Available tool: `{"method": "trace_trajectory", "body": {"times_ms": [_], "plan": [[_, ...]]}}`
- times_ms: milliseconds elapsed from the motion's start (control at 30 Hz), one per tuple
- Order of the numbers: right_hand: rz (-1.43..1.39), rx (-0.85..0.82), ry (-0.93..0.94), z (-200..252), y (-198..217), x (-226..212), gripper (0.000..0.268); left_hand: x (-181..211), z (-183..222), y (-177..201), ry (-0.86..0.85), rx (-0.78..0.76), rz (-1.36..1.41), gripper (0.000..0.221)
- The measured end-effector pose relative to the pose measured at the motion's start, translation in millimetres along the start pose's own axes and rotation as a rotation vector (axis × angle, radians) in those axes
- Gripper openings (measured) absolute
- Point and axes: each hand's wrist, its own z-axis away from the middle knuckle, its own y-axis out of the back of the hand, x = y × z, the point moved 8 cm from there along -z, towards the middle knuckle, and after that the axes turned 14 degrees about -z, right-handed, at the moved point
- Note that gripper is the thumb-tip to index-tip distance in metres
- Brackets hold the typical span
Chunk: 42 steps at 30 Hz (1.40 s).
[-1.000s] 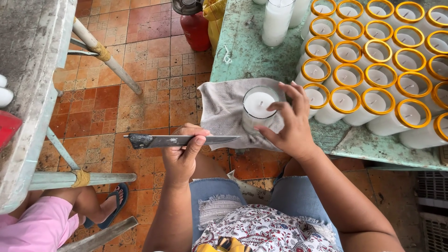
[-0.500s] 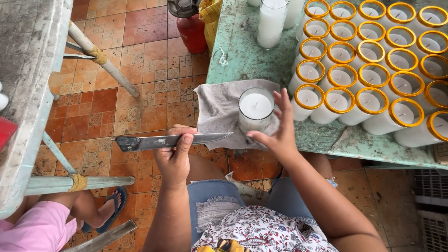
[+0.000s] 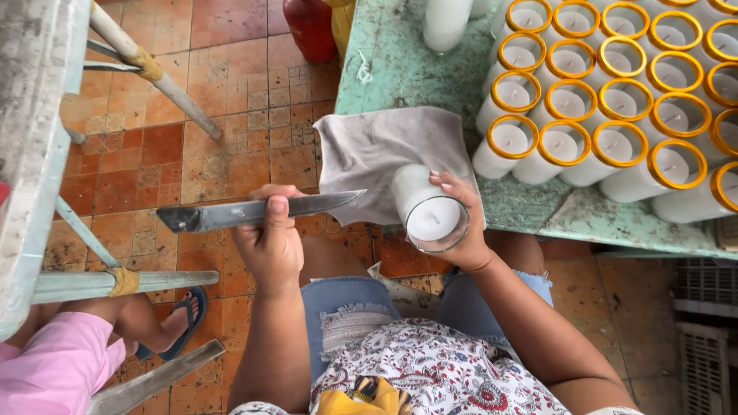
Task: Cleaning excess wax from the rims of candle jars using a knife and a cloth to prepare them for packaging.
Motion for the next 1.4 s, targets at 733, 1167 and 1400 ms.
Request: {"method": "trace_trajectory", "body": {"times_ms": [733,1167,1400], "plan": [[0.214,0.149,-0.312,-58.8,-5.8,48.8,0.112,-3.5,-29.2,-13.3,0.074,0.128,0.113,0.029],[0.2,0.128,-0.438,-15.1,15.7,94.4,0.109,-246.1,-87.0,-211.7,0.064,-1.034,-1.219,0.057],[0.161,0.133,-0.443,-12.5,23.6,100.0,0.095,-217.2,-128.7,-179.9,-0.117,-0.576,-1.1,0.04]]}}
